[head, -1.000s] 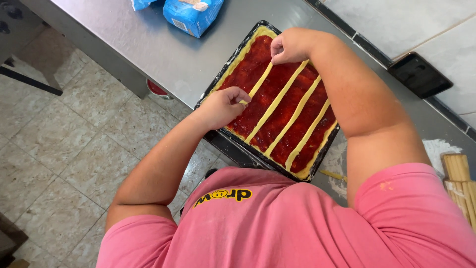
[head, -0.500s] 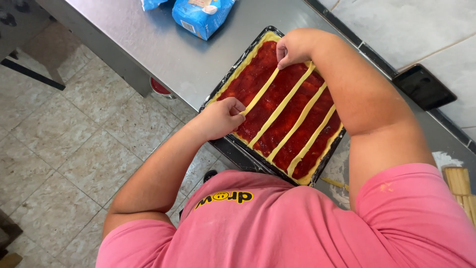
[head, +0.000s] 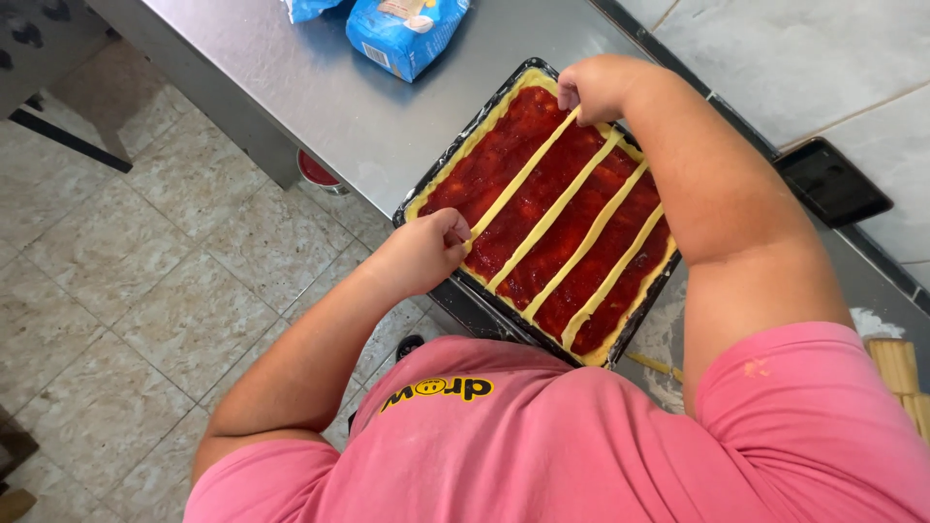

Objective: The person cuts strips of dough and places them over a red filling in a rectangular baking pan to create a lattice pattern. They then roll out a separate piece of dough on a floured surface using a rolling pin.

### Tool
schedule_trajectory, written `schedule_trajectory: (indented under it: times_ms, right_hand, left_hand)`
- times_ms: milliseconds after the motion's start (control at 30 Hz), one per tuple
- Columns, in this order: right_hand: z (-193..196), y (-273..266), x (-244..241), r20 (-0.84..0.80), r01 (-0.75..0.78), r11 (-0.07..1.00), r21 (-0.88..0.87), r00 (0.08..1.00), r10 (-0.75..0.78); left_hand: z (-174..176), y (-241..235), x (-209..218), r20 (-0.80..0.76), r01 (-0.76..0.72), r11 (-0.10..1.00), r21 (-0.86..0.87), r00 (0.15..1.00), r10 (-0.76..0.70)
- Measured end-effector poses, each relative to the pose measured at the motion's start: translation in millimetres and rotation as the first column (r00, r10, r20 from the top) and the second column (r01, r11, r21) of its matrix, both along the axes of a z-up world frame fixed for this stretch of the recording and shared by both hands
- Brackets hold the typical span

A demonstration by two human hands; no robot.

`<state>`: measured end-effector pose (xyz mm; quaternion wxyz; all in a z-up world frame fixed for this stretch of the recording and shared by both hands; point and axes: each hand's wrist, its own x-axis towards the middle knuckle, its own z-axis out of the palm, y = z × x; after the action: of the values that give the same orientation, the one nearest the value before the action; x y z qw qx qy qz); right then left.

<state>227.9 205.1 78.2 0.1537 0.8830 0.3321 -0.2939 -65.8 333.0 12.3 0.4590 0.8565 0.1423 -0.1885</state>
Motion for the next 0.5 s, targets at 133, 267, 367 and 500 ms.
schedule_trajectory:
  times_ms: [133,267,367,500]
  right_hand:
    - [-9.2,-5.1,12.0,0.023,-0.016,0.999,0.035,1.0,0.015]
    - [-14.3,-7.6,19.2,0.048,-0.036,0.998,0.058,0.998,0.034]
    - [-17.6,-9.5,25.3,0.039,-0.038,0.996,0.082,0.999,0.035]
    - [-34.7,-14.9,42.4,0.044,-0.038,0.988,0.148,0.999,0.032]
  left_hand:
    - [-1.1,-3.9,-7.4,0.02,-0.026,0.999,0.044,0.999,0.025]
    - [-19.3,-7.6,-12.8,0.112,-0.028,0.985,0.168,0.994,0.009]
    - [-23.8,-12.6,-19.1,0.178,-0.058,0.963,0.263,0.984,0.01]
    - [-19.5,-23.1,-25.7,0.171,-0.085,0.921,0.38,0.985,0.02]
